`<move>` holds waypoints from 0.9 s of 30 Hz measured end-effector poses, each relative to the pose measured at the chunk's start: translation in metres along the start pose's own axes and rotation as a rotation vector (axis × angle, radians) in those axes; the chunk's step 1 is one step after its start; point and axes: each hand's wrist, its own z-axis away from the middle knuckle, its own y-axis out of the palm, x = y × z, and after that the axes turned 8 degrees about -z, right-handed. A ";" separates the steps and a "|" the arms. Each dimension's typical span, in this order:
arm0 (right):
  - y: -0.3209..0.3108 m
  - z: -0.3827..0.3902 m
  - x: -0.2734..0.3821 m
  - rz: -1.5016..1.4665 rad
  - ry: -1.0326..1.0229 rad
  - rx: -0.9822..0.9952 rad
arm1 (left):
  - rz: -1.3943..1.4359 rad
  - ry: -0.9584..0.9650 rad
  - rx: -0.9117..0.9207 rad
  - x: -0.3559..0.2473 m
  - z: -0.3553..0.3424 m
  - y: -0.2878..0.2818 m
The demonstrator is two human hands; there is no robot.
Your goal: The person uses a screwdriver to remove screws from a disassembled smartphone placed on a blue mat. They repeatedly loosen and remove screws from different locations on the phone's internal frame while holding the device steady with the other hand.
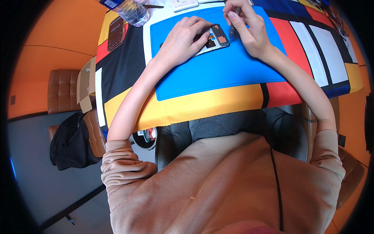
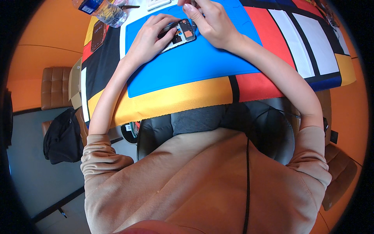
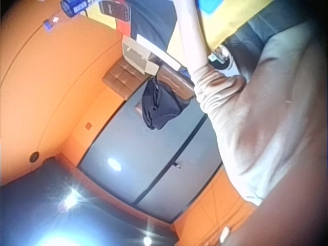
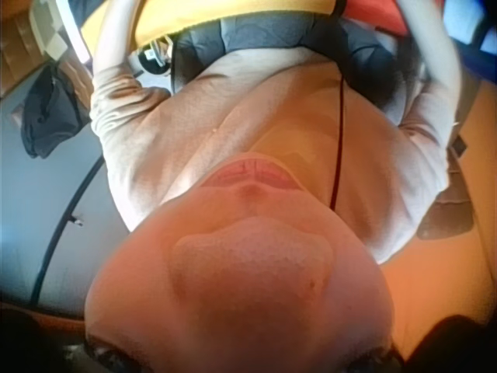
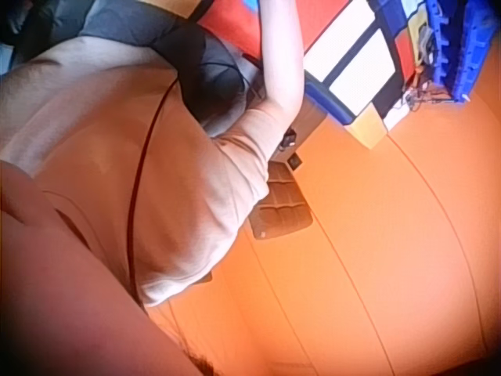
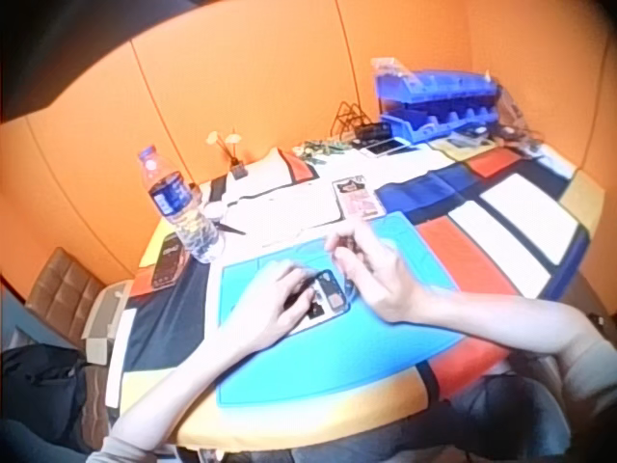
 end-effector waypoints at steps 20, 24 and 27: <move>-0.015 -0.016 0.018 0.325 -0.167 0.261 | 0.020 0.021 -0.036 0.002 0.000 0.003; -0.018 -0.018 0.017 0.165 -0.080 0.273 | 0.029 0.028 -0.054 0.002 0.000 0.004; -0.017 -0.021 0.013 0.169 -0.217 0.260 | 0.024 0.015 -0.038 0.001 0.000 0.003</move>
